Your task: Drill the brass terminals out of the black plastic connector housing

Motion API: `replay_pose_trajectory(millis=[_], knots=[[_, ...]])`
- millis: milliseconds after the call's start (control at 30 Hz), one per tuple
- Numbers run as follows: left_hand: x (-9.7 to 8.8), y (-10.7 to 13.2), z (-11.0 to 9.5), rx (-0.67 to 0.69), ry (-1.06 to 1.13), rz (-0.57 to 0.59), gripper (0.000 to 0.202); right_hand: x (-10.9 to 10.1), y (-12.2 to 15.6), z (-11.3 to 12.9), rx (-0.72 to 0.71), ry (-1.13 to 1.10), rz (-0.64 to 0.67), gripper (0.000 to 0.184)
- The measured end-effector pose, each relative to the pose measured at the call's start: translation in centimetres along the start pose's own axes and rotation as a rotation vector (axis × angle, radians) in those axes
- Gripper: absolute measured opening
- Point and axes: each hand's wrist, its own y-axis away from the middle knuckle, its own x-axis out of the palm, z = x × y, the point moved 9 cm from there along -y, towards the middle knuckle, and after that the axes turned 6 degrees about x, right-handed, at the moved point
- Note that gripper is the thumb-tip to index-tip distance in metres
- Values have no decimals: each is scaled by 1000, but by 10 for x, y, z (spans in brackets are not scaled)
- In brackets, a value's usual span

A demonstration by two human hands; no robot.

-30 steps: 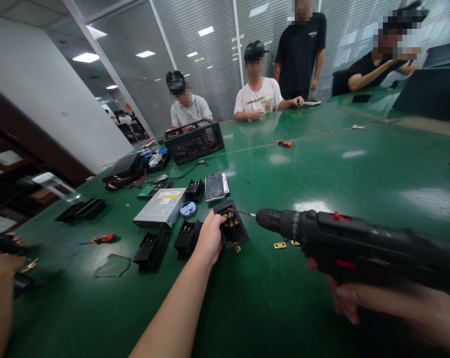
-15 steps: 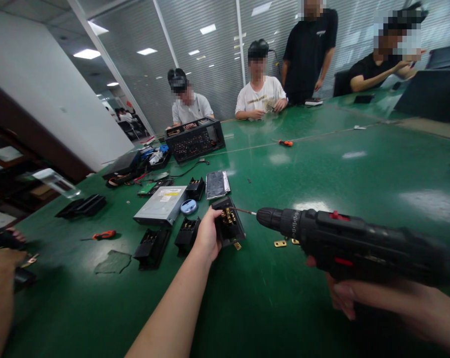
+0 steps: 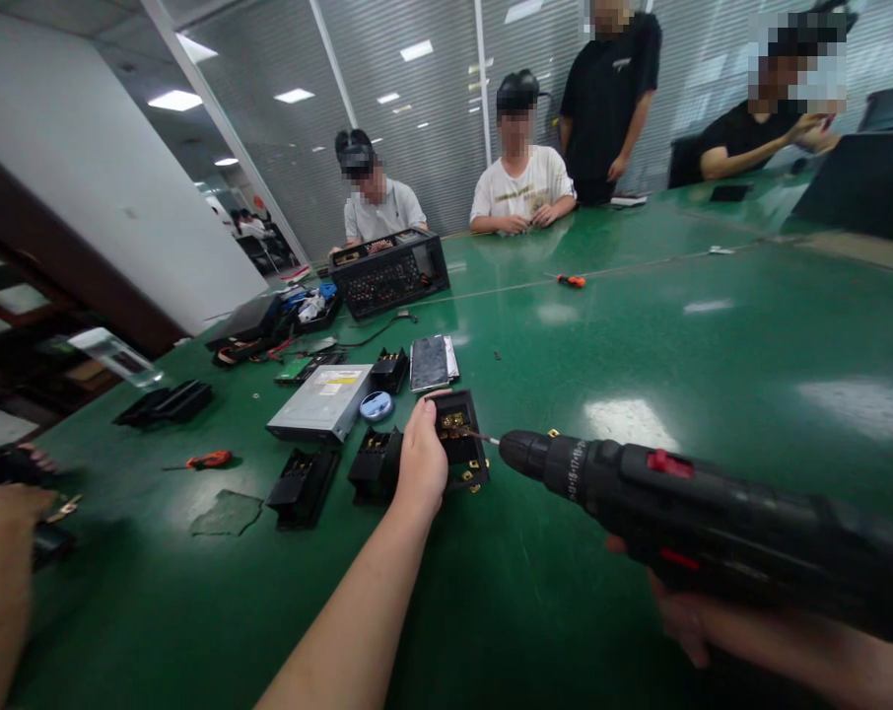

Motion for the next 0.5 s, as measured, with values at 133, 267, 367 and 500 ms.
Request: replay_pose_trajectory(millis=[133, 267, 367, 500], knots=[[4, 6, -7, 40, -58, 69, 11, 3, -1, 9, 20, -26, -23, 57], [12, 9, -13, 87, -102, 194, 19, 7, -2, 18, 20, -42, 3, 52], [13, 11, -18, 113, -142, 223, 24, 7, 0, 21, 8, -45, -23, 54], [16, 15, -24, 103, -145, 228, 20, 15, 7, 32, 29, -44, -114, 55]])
